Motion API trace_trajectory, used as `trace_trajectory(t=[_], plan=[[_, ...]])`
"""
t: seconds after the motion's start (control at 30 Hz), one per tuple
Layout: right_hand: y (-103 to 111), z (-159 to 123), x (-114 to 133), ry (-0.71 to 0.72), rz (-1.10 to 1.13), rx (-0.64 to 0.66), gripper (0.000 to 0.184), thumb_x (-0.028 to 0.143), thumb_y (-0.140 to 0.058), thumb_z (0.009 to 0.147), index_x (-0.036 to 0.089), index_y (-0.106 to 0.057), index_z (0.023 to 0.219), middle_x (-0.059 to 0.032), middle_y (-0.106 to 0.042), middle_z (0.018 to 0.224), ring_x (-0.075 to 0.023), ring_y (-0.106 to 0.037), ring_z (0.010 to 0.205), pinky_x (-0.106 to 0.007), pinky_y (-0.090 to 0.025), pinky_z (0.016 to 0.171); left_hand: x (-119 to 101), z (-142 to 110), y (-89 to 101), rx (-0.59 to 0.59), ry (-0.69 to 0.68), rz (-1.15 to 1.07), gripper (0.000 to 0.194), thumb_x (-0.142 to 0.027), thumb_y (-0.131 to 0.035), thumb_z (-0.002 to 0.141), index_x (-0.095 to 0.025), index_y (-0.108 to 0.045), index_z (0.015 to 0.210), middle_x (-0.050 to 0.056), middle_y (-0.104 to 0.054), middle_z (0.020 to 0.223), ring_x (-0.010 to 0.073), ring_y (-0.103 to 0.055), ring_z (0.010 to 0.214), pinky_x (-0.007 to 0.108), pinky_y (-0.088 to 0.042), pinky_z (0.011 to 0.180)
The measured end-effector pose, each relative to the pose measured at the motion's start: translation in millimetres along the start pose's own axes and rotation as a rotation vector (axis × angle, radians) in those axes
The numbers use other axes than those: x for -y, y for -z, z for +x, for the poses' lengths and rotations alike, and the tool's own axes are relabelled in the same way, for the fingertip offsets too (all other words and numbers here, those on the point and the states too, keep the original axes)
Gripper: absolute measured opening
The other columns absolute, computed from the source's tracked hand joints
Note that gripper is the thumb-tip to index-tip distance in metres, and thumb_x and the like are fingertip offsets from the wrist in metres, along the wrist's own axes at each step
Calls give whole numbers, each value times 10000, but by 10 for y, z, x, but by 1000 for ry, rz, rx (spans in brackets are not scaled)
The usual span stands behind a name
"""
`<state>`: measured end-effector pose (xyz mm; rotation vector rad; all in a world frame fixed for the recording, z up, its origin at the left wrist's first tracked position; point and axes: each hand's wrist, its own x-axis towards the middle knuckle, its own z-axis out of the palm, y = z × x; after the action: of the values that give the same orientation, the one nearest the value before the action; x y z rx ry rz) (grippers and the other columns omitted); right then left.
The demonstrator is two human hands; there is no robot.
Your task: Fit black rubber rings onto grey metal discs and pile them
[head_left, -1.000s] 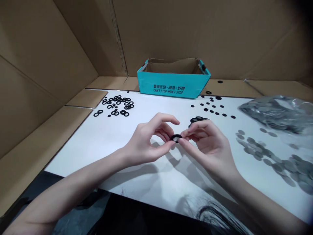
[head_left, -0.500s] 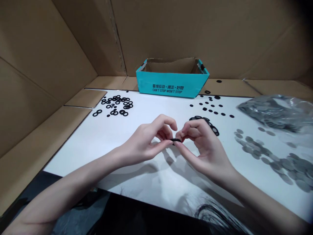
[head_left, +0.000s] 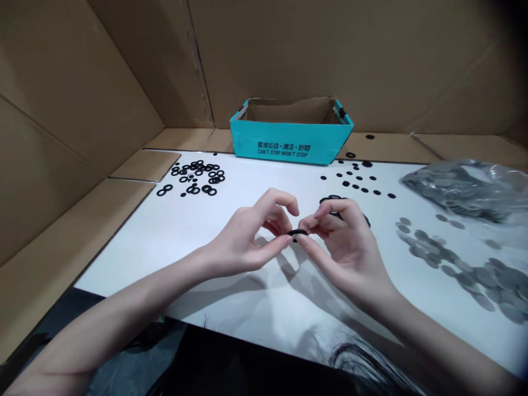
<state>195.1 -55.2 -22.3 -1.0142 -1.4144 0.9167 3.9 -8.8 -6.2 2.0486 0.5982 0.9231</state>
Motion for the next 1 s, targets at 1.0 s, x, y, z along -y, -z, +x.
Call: trace_trajectory(t=[1.0], plan=[[204, 136, -150, 163, -203, 66, 382, 301, -866, 788, 285, -657, 1107, -31, -796, 1007, -262, -809, 934, -401, -632, 860, 234, 85, 72, 85, 364, -526, 512, -320, -845, 810, -224, -473, 1148, -16, -721, 763, 134, -713, 653, 254, -573, 669]])
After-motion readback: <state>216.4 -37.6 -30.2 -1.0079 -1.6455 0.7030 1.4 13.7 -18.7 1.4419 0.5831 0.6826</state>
